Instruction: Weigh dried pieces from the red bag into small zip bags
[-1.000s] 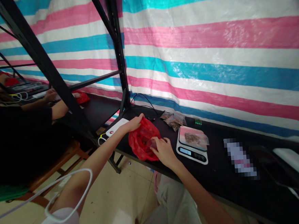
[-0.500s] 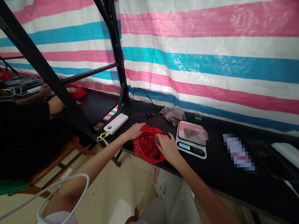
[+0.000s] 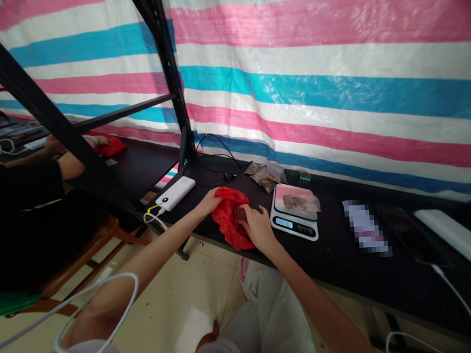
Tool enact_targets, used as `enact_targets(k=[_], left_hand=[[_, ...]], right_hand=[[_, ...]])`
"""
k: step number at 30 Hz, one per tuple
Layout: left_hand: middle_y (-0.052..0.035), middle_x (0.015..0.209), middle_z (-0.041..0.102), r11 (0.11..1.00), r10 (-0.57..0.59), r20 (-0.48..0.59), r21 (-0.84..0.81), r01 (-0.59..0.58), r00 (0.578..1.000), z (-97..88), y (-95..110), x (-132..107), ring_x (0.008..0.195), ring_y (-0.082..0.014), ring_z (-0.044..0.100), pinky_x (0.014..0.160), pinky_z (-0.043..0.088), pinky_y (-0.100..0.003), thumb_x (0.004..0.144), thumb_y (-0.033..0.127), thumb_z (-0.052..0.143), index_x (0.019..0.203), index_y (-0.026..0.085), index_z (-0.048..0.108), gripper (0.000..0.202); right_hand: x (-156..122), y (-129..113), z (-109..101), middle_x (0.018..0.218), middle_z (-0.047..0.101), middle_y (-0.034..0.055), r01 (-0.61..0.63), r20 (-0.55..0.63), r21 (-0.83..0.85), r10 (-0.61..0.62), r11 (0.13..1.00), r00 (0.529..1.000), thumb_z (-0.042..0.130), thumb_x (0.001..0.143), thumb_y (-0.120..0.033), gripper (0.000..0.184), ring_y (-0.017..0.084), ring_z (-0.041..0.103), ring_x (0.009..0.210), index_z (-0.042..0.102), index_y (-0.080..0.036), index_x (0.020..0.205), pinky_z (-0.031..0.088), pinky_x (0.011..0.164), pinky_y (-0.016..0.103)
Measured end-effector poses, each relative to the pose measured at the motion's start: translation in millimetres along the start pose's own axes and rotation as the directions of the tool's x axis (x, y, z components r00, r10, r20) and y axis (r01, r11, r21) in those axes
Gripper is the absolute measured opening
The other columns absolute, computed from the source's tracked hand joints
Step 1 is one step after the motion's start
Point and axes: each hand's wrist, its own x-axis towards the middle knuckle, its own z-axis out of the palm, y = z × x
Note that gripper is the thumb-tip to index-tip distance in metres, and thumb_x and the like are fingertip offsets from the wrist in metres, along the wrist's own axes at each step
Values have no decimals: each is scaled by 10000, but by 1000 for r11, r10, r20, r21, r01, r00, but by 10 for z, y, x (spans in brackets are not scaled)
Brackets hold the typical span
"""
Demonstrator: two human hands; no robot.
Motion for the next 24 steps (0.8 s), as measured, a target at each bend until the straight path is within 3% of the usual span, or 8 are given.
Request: enact_targets(k=[8, 13, 17, 21, 24], left_hand=[[-19, 738, 646, 990, -1, -32, -142, -3, 999, 156, 108, 39, 654, -132, 579, 671, 446, -255, 623, 186, 586, 821, 105, 602, 215], [-8, 721, 652, 976, -87, -30, -202, 79, 996, 172, 288, -30, 640, -117, 582, 674, 446, -238, 617, 130, 574, 805, 111, 607, 192], [-16, 726, 664, 931, -182, 40, -314, 186, 982, 193, 400, -107, 624, -116, 596, 652, 457, -234, 658, 145, 554, 826, 123, 612, 179], [-24, 701, 663, 894, -245, 86, -365, 259, 966, 214, 393, -129, 588, -116, 597, 645, 472, -247, 700, 172, 530, 804, 120, 604, 138], [-36, 712, 663, 921, -234, 91, -297, 251, 968, 173, 339, -115, 625, -128, 611, 683, 484, -263, 734, 197, 501, 816, 123, 596, 145]], right_hand=[[-32, 111, 88, 929, 669, 42, -103, -5, 158, 105, 982, 994, 515, 808, -177, 276, 185, 608, 909, 449, -211, 1074, 268, 948, 412], [-62, 119, 118, 918, 674, 44, -111, -26, 213, 120, 971, 992, 495, 822, -191, 250, 180, 607, 923, 442, -207, 1066, 275, 942, 411], [-71, 105, 134, 923, 670, 42, -110, -30, 235, 121, 966, 992, 497, 818, -189, 261, 181, 603, 932, 430, -201, 1070, 269, 948, 410], [-69, 93, 151, 928, 669, 39, -121, -31, 257, 133, 959, 991, 506, 807, -171, 272, 180, 605, 922, 424, -199, 1065, 264, 953, 411], [-69, 85, 149, 928, 668, 36, -125, -39, 273, 141, 954, 989, 511, 809, -177, 267, 181, 605, 921, 424, -199, 1060, 263, 953, 411]])
